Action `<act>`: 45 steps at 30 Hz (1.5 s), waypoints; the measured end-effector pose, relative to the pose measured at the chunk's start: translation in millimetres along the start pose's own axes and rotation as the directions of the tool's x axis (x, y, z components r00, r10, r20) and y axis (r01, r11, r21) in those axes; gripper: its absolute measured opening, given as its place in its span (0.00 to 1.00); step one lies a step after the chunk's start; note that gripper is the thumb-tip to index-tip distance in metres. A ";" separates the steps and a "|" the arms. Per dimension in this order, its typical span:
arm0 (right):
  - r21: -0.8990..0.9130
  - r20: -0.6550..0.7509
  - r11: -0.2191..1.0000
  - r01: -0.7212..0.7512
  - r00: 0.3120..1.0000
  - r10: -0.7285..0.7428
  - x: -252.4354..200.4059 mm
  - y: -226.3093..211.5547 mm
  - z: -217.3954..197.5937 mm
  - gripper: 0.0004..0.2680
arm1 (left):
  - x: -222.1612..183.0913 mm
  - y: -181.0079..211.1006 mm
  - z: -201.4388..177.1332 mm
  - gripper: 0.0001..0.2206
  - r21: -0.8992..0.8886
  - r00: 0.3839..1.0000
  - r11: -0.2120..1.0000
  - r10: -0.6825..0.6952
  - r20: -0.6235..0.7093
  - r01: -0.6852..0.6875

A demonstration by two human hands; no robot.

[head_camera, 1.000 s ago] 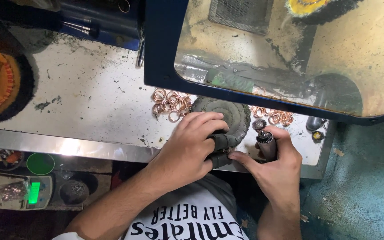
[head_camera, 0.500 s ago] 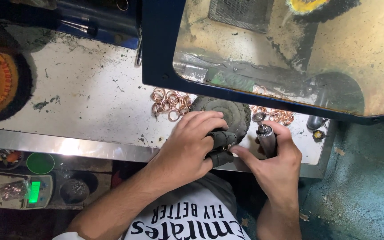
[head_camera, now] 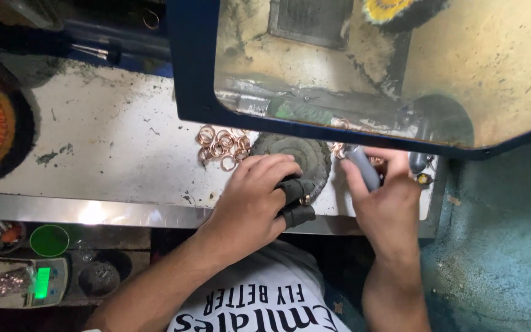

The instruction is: Polishing or grinding a jewelry piece using a handheld rotary tool while holding the piece in a specialized fixture.

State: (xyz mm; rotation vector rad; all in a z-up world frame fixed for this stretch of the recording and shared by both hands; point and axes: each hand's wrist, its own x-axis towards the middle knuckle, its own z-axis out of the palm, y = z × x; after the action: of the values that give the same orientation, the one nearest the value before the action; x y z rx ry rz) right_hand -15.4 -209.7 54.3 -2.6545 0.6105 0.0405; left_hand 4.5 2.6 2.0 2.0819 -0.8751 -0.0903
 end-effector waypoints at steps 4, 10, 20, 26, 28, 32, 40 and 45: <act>-0.082 -0.093 0.983 0.166 0.980 -0.174 3.6 20.2 5.5 0.16 | -3.7 -0.7 3.4 0.07 0.048 0.995 0.996 0.079 -0.067 -0.076; 0.094 -0.106 0.988 0.120 0.988 -0.109 -33.1 48.3 10.9 0.14 | -4.5 2.0 3.6 0.13 0.141 0.985 0.986 0.109 -0.135 -0.090; 0.382 -0.138 0.924 0.017 0.990 0.039 -47.8 75.4 19.6 0.15 | -1.6 2.2 6.5 0.10 0.070 0.996 0.995 0.072 -0.047 -0.068; 0.371 -0.159 0.923 0.101 0.986 -0.044 -46.2 74.7 22.6 0.16 | -3.0 1.4 8.0 0.10 0.054 0.997 0.997 0.064 -0.043 -0.062; 0.372 -0.180 0.916 0.148 0.980 -0.085 -43.4 70.9 20.8 0.15 | -2.9 2.7 7.1 0.10 0.052 0.997 0.997 0.064 -0.045 -0.061; 0.307 -0.145 0.917 0.255 0.965 -0.220 -27.3 51.0 9.4 0.12 | -0.6 6.2 5.3 0.13 0.022 0.995 0.999 0.035 -0.093 -0.033; -0.107 -0.060 0.966 0.234 0.969 -0.241 10.4 23.7 8.8 0.14 | 1.7 8.6 4.7 0.13 0.070 0.986 0.995 0.078 -0.144 -0.069; -0.342 -0.119 0.865 0.367 0.896 -0.427 20.5 33.0 22.5 0.18 | 1.1 9.4 2.7 0.14 0.059 0.985 0.996 0.074 -0.154 -0.066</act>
State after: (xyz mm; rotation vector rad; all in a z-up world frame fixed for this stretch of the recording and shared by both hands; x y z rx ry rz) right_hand -9.4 -236.1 18.5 -3.0664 0.0960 -0.2639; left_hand -0.8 -3.6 7.5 2.0739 -0.8620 0.1331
